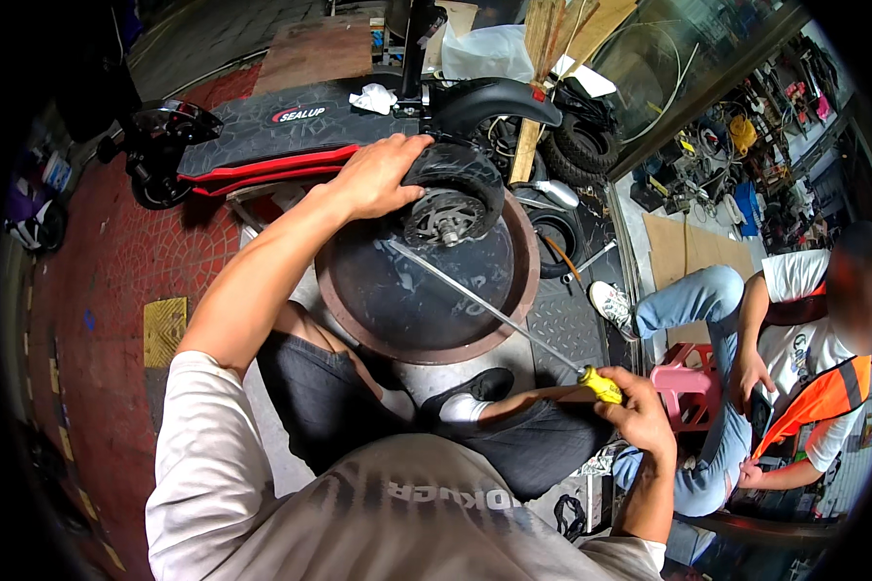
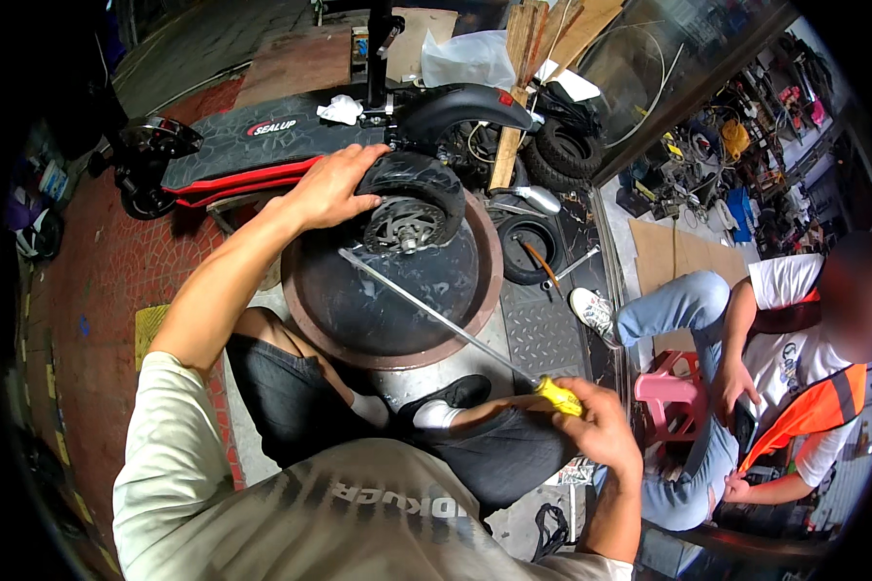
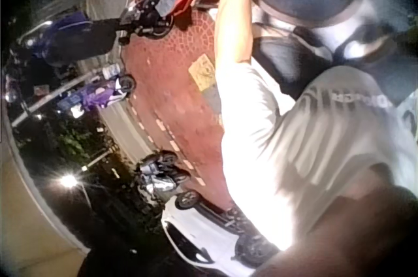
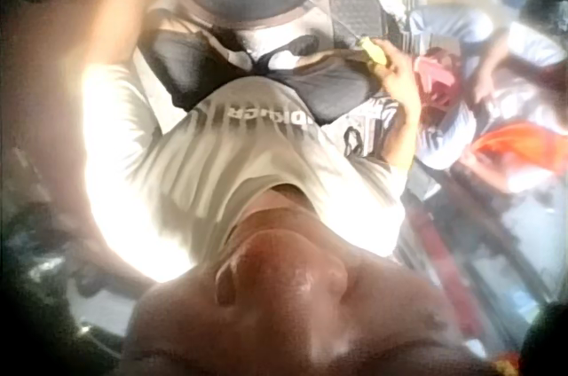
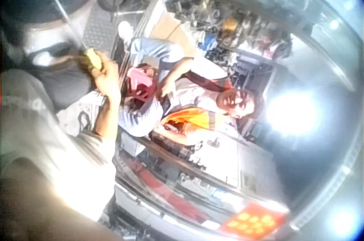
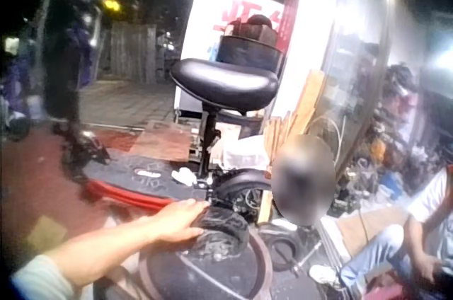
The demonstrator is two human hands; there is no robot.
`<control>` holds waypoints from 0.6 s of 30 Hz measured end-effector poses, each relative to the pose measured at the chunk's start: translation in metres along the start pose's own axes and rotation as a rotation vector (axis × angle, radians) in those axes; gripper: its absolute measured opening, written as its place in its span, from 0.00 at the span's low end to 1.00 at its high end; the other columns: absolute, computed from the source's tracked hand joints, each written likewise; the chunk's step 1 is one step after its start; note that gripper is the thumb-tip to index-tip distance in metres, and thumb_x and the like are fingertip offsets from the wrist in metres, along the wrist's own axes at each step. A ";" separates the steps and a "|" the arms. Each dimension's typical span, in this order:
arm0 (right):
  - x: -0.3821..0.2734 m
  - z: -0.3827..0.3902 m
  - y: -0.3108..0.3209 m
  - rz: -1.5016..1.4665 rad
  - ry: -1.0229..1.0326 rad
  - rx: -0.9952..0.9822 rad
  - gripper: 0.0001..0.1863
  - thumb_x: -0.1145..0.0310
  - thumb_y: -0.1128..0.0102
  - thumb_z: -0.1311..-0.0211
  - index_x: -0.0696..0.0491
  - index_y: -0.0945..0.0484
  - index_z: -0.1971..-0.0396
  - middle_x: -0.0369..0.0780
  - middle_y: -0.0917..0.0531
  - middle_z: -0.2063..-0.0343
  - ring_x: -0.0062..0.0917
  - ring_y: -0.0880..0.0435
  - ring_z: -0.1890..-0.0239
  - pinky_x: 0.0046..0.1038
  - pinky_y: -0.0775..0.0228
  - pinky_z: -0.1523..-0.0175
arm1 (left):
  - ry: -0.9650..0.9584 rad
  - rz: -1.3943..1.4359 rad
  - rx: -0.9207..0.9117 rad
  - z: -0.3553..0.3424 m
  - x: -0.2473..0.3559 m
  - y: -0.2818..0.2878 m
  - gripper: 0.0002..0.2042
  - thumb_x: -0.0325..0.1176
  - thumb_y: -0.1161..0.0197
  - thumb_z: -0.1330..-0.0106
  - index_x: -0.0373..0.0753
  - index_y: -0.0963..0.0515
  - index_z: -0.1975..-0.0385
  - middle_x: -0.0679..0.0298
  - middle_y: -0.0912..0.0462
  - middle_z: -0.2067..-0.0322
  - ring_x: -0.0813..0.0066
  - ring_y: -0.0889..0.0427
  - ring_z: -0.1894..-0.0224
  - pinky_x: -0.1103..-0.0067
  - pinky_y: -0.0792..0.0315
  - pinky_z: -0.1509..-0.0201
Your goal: The person uses a screwdriver and tire levers to pry a rubber tire onto the rim of an electric scooter motor wheel while resting the assembly in a basin of water.
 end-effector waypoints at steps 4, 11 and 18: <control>-0.023 0.009 -0.022 -0.020 0.023 0.008 0.26 0.72 0.24 0.48 0.57 0.16 0.46 0.47 0.14 0.64 0.42 0.19 0.62 0.36 0.27 0.51 | 0.020 -0.086 0.009 -0.011 0.016 -0.004 0.39 0.38 0.24 0.38 0.36 0.33 0.28 0.42 0.20 0.45 0.39 0.19 0.42 0.54 0.25 0.36; -0.044 0.026 -0.021 -0.082 0.043 0.103 0.28 0.74 0.25 0.46 0.55 0.16 0.41 0.44 0.13 0.60 0.35 0.17 0.58 0.33 0.26 0.47 | 0.179 0.225 -0.102 -0.007 -0.004 -0.003 0.46 0.40 0.18 0.48 0.34 0.33 0.27 0.41 0.19 0.38 0.44 0.19 0.36 0.62 0.26 0.29; -0.070 0.035 -0.014 -0.128 0.199 0.195 0.26 0.77 0.29 0.43 0.60 0.16 0.42 0.45 0.12 0.61 0.34 0.15 0.57 0.31 0.25 0.48 | 0.201 0.256 -0.237 0.012 -0.013 -0.020 0.53 0.30 0.20 0.50 0.40 0.43 0.21 0.44 0.19 0.38 0.48 0.20 0.34 0.63 0.28 0.28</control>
Point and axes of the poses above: each hand's wrist, its own z-axis away from the middle knuckle, its own y-axis out of the back of the hand, x = y × z, the point moved 9 cm from there along -z, towards the middle knuckle
